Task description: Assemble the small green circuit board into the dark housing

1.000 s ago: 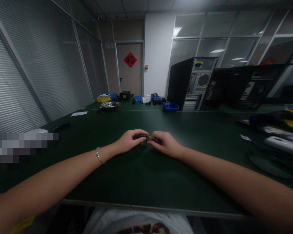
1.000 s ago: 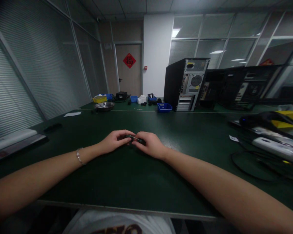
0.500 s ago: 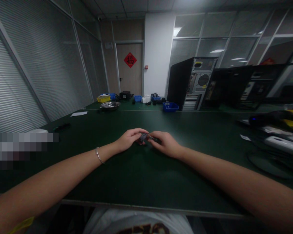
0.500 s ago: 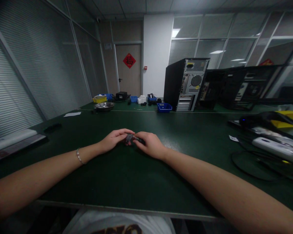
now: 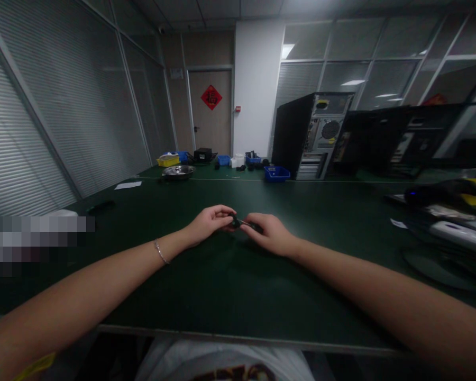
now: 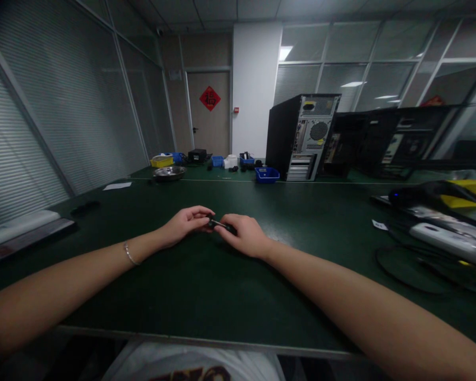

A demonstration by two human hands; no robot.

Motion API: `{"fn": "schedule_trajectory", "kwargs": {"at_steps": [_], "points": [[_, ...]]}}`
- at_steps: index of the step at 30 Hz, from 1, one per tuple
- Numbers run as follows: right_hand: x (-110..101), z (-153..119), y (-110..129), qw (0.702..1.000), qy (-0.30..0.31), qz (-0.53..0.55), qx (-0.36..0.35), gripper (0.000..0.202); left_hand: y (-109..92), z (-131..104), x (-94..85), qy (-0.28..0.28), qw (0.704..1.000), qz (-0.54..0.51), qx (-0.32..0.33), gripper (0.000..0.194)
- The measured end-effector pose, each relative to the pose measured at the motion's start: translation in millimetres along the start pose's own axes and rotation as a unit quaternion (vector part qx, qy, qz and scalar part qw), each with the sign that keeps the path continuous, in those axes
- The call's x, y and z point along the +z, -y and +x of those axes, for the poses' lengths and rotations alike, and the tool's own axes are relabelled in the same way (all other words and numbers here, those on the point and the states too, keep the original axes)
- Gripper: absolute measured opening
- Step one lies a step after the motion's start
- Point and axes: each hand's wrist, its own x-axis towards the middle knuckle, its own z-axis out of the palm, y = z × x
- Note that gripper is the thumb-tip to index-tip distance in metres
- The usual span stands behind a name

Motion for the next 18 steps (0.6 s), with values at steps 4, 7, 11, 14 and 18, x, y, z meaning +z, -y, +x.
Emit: {"fn": "schedule_trajectory", "kwargs": {"at_steps": [4, 7, 11, 14, 18], "points": [[1.2, 0.5, -2.4, 1.000, 0.005, -0.027, 0.009, 0.033, -1.8, -0.1, 0.5, -0.017, 1.000, -0.012, 0.002, 0.030], [2.3, 1.2, -5.3, 0.999, 0.003, -0.032, 0.025, 0.033, -2.9, -1.0, 1.2, -0.020, 1.000, 0.001, 0.014, 0.030], [2.9, 1.1, -7.1, 0.999, 0.001, -0.031, 0.022, 0.032, -1.3, -1.1, 0.8, -0.016, 1.000, 0.002, 0.017, 0.028], [2.7, 0.6, -6.4, 0.999, -0.002, -0.029, 0.016, 0.032, -0.1, -0.1, 0.4, -0.024, 1.000, -0.016, 0.011, 0.027], [1.5, 0.4, -4.0, 1.000, 0.006, -0.025, 0.016, 0.032, 1.4, 1.1, -0.1, -0.025, 0.998, -0.048, 0.012, 0.032]]}}
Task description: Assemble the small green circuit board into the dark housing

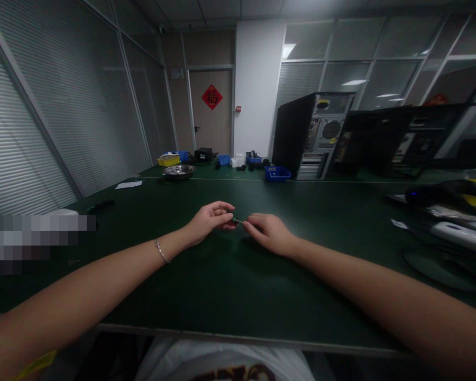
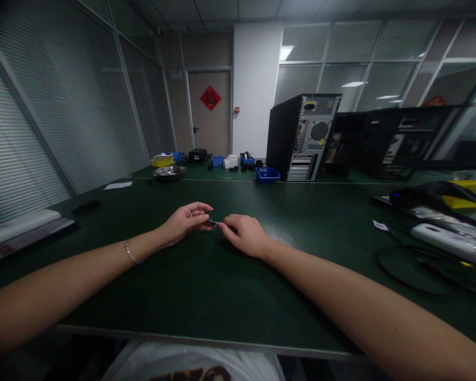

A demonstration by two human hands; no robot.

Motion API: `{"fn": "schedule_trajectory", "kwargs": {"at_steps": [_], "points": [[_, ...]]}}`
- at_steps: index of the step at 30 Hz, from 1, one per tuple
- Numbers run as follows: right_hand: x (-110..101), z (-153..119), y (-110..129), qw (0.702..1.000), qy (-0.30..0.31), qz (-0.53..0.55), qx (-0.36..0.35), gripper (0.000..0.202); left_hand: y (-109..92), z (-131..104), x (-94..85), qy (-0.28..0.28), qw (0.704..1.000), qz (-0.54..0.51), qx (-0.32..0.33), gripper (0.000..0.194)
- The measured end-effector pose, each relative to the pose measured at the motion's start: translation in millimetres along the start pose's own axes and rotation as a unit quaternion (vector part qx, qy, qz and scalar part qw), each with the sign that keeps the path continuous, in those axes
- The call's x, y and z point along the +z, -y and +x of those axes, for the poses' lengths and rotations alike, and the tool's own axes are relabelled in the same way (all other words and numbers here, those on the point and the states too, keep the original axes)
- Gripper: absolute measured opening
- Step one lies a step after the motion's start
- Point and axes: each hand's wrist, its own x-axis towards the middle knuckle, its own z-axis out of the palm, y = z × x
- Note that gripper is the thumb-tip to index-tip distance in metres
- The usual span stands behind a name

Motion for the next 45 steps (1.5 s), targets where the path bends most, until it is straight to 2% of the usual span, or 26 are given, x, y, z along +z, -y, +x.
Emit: {"fn": "schedule_trajectory", "kwargs": {"at_steps": [15, 23, 34, 45], "points": [[1.5, 0.6, -1.7, 0.999, -0.020, 0.000, 0.028, 0.032, 3.3, 1.0, -2.1, 0.003, 1.000, 0.021, 0.013, 0.031], [0.0, 1.5, 0.1, 0.999, -0.011, -0.002, 0.039, 0.031, 3.7, 0.5, -2.0, 0.006, 0.999, 0.024, 0.027, 0.030], [-0.4, 0.8, -1.2, 0.999, -0.010, 0.012, 0.035, 0.032, 3.0, -0.8, -3.1, 0.036, 0.999, 0.028, 0.002, 0.031], [-0.5, 0.3, -1.0, 1.000, 0.002, 0.020, 0.024, 0.031, 1.1, -2.1, -2.6, 0.045, 0.998, -0.024, -0.028, 0.028]]}}
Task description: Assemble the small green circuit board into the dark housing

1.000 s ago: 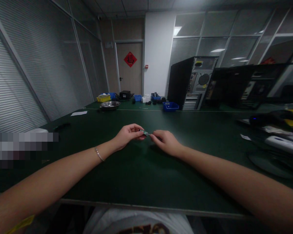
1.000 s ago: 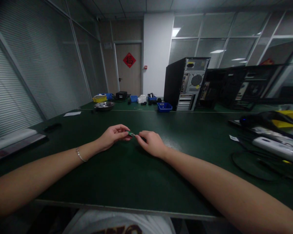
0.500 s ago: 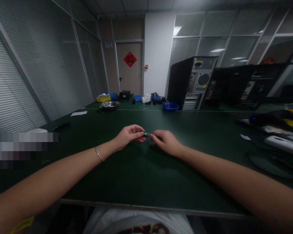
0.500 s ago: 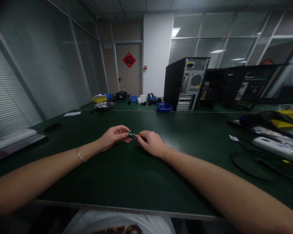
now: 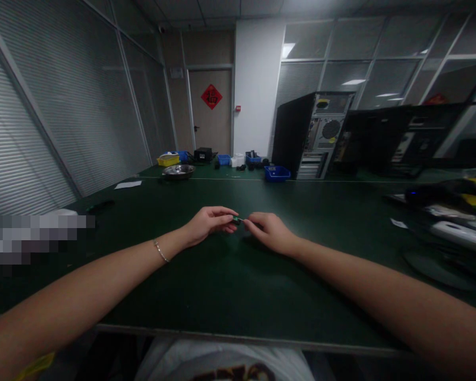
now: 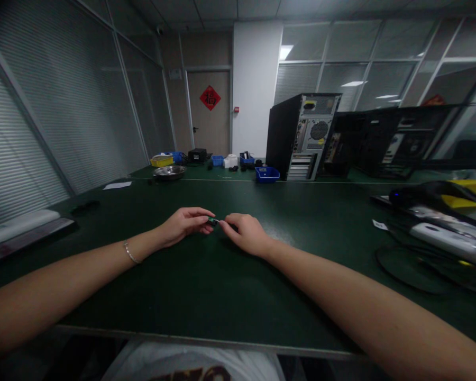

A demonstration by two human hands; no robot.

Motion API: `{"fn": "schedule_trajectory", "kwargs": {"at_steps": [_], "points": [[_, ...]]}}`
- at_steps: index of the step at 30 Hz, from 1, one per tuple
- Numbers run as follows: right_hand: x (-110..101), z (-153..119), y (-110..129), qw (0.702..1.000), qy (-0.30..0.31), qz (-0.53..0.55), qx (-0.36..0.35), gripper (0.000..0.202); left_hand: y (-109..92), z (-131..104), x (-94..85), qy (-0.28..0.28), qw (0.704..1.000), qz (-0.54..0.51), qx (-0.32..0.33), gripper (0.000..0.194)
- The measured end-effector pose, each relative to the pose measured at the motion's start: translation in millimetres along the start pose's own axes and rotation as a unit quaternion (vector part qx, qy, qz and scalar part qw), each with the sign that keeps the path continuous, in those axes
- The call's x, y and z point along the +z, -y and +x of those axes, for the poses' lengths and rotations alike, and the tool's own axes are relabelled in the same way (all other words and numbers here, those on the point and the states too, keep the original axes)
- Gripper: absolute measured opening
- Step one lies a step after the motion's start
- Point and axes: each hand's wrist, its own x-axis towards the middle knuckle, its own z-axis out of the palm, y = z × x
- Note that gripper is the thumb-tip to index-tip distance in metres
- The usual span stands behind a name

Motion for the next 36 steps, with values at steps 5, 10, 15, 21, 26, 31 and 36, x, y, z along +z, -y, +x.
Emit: {"fn": "schedule_trajectory", "kwargs": {"at_steps": [5, 10, 15, 21, 26, 31, 36], "points": [[0.5, -0.6, -1.5, 1.000, -0.003, 0.002, -0.008, 0.032, 0.7, 0.4, -0.8, 0.006, 1.000, -0.013, -0.004, 0.027], [1.0, -0.3, -3.9, 1.000, -0.003, 0.011, -0.017, 0.033, 0.4, 0.0, -0.9, 0.011, 1.000, -0.021, -0.009, 0.026], [-0.2, -1.0, -1.9, 0.999, -0.002, 0.024, -0.026, 0.033, -1.4, -1.2, 0.0, 0.017, 0.999, -0.027, -0.013, 0.027], [1.3, -1.1, 1.2, 0.998, -0.006, 0.038, -0.048, 0.031, 0.0, -0.8, 2.1, 0.018, 0.999, -0.029, -0.013, 0.030], [1.5, -0.4, 1.2, 0.999, -0.011, 0.033, -0.031, 0.031, -1.0, -0.4, 4.4, -0.005, 1.000, -0.014, 0.003, 0.028], [1.1, 0.0, 1.3, 0.999, -0.013, 0.030, -0.017, 0.032, -2.3, -0.2, 3.0, -0.021, 1.000, 0.010, 0.020, 0.023], [0.5, 0.0, 1.5, 0.999, -0.013, 0.031, -0.019, 0.032, -3.3, -0.2, 5.0, -0.052, 0.998, -0.034, 0.021, 0.022]]}}
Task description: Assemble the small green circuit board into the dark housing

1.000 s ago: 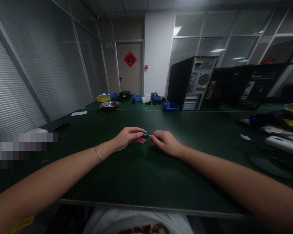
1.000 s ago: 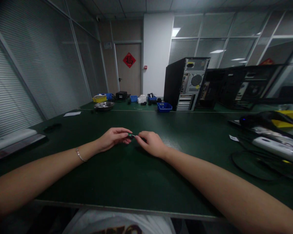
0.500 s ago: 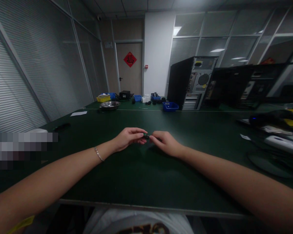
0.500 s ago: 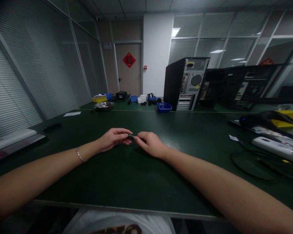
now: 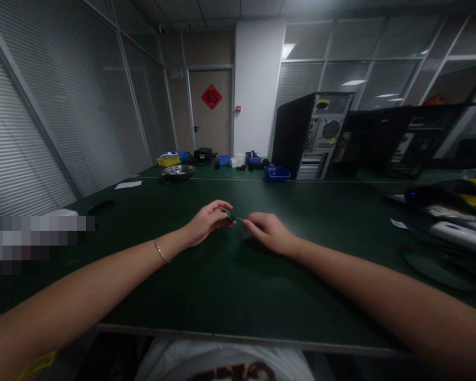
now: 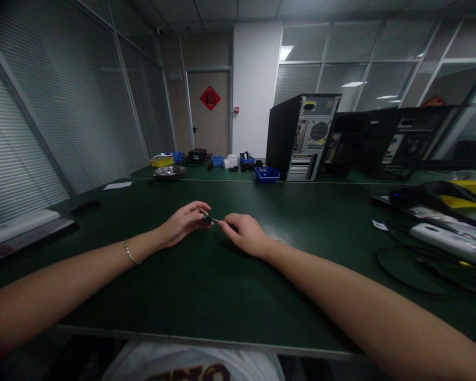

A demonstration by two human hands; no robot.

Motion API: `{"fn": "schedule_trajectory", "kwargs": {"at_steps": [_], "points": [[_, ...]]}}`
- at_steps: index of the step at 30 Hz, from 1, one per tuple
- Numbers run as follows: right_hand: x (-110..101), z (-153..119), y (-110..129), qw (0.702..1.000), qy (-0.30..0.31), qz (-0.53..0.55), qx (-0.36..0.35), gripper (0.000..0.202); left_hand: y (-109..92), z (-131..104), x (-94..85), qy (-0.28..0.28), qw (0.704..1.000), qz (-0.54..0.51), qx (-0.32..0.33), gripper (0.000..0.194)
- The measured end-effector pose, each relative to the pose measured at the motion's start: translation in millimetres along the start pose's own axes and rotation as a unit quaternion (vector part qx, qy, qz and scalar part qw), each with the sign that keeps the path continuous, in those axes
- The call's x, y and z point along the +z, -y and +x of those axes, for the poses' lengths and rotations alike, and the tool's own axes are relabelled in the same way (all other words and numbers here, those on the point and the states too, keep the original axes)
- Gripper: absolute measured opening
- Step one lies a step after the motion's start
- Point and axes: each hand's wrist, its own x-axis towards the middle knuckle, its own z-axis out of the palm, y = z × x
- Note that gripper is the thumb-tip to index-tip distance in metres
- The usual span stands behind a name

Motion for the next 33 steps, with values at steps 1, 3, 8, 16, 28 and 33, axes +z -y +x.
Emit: {"fn": "schedule_trajectory", "kwargs": {"at_steps": [1, 3, 8, 16, 28, 33], "points": [[-0.3, -0.1, 0.1, 1.000, 0.002, 0.002, -0.006, 0.032, 0.2, 0.0, 0.8, -0.008, 1.000, -0.013, -0.002, 0.020], [-0.7, -0.4, 0.4, 1.000, 0.009, 0.006, -0.018, 0.031, 1.0, 0.1, 2.0, -0.020, 0.999, -0.031, -0.006, 0.019], [-0.5, -1.0, 0.6, 0.999, 0.015, 0.005, -0.036, 0.031, 3.1, 0.8, 1.0, -0.030, 0.999, -0.013, -0.019, 0.018], [0.6, -0.2, 0.0, 0.999, 0.013, 0.006, -0.044, 0.029, 3.5, 1.6, -0.8, -0.002, 0.997, 0.080, 0.001, 0.035], [-0.9, -0.1, 1.9, 0.999, 0.012, 0.001, -0.039, 0.031, 4.7, 3.0, -0.8, 0.039, 0.985, 0.170, 0.018, 0.035], [0.1, 1.3, -0.3, 1.000, 0.000, 0.000, -0.018, 0.029, -2.2, -1.5, 3.5, 0.057, 0.972, 0.229, 0.011, 0.037]]}}
